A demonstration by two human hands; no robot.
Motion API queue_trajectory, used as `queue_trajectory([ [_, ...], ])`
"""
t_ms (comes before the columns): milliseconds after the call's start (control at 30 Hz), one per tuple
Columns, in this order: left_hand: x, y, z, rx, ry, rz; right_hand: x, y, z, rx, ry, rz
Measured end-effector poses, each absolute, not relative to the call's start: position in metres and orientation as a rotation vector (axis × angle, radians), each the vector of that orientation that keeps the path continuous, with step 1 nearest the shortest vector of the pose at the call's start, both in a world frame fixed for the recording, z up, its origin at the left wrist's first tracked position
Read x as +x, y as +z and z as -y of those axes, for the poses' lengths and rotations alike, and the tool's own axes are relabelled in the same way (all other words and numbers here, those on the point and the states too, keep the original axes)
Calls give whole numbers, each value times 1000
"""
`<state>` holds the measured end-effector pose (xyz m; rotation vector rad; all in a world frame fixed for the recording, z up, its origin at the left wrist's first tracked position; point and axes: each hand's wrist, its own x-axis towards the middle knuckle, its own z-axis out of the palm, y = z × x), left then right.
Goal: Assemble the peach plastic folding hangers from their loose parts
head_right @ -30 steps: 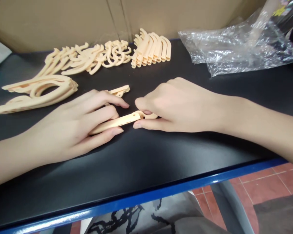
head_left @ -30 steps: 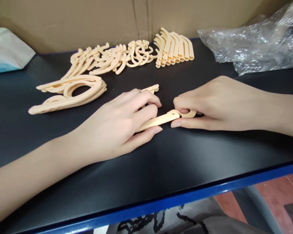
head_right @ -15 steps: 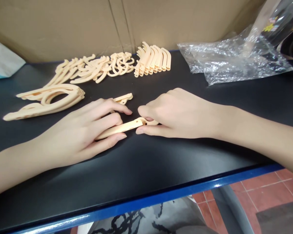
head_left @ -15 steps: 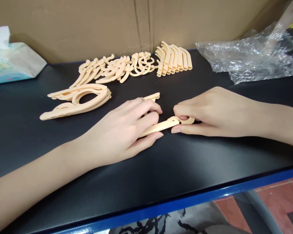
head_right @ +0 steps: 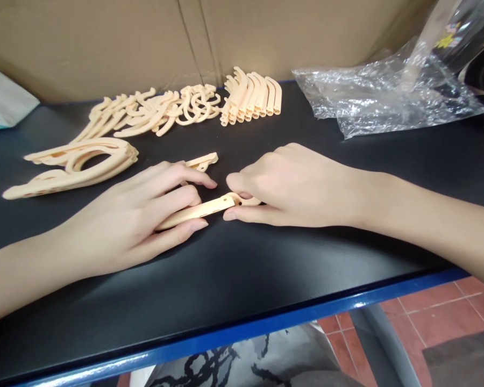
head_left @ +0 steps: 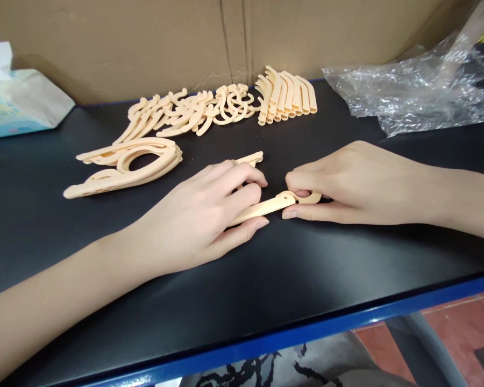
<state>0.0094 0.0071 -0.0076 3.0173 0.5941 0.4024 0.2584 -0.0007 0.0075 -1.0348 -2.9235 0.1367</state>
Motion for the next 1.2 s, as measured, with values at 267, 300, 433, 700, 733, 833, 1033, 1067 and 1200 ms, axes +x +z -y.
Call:
queue_trajectory([
  [267,9,-7,-9,3032,373,-579,260,6,-1,-990,92,2911],
  [300,9,-7,-9,3033,373,-578,260,6,-1,-986,91,2908],
  [433,9,-7,-10,3030,380,-565,260,6,-1,-1002,106,2906],
  [700,11,-8,-9,3067,402,-547,262,5,-2,-996,38,2911],
  [733,11,-8,-9,3070,399,-545,262,5,-2,-1002,28,2913],
  [833,11,-9,-10,3084,385,-543,263,4,-2,-1002,-11,2916],
  [1033,10,-11,-10,3117,404,-544,264,3,-2,-964,-31,2912],
  [1067,10,-10,-10,3116,397,-552,264,4,-2,-967,-26,2913],
  [1200,11,-8,-10,3090,360,-564,262,7,0,-1009,16,2946],
])
